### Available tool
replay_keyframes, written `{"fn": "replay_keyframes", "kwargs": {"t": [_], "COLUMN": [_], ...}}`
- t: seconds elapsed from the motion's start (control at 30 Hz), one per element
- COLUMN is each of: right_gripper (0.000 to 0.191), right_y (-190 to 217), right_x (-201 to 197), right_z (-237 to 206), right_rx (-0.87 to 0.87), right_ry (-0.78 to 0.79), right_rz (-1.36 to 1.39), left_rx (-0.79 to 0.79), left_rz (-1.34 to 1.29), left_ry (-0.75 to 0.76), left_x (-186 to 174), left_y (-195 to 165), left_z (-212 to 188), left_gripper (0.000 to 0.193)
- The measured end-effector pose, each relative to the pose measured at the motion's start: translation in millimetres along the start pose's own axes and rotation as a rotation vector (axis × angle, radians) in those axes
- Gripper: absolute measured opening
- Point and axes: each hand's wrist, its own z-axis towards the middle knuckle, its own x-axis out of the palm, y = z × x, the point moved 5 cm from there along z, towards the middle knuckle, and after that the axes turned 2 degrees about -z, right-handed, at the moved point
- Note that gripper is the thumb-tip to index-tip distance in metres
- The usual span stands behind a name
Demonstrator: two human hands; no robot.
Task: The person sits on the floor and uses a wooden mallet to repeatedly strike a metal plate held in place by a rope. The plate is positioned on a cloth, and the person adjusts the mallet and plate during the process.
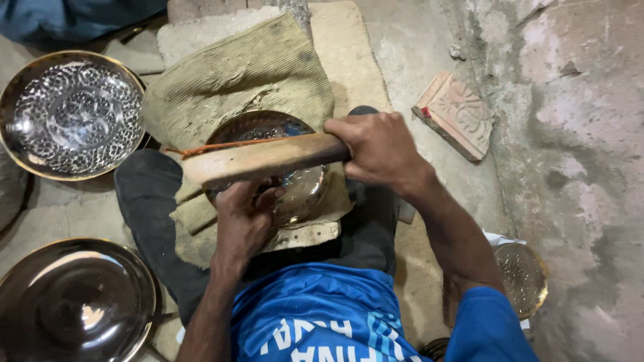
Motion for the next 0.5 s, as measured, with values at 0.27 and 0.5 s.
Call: {"fn": "replay_keyframes", "kwargs": {"t": [0.27, 0.5], "right_gripper": [0.025, 0.041], "right_y": [2, 3], "right_x": [-1, 3], "right_z": [-2, -7], "right_rx": [0.087, 0.132], "right_ry": [0.105, 0.147], "right_rz": [0.263, 0.405], "left_rx": [-0.056, -0.131], "left_rz": [-0.01, 0.026], "left_ry": [0.036, 0.096], "left_x": [3, 7], "left_y": [7, 14], "left_z": [-1, -1], "left_gripper": [0.036, 0.041]}}
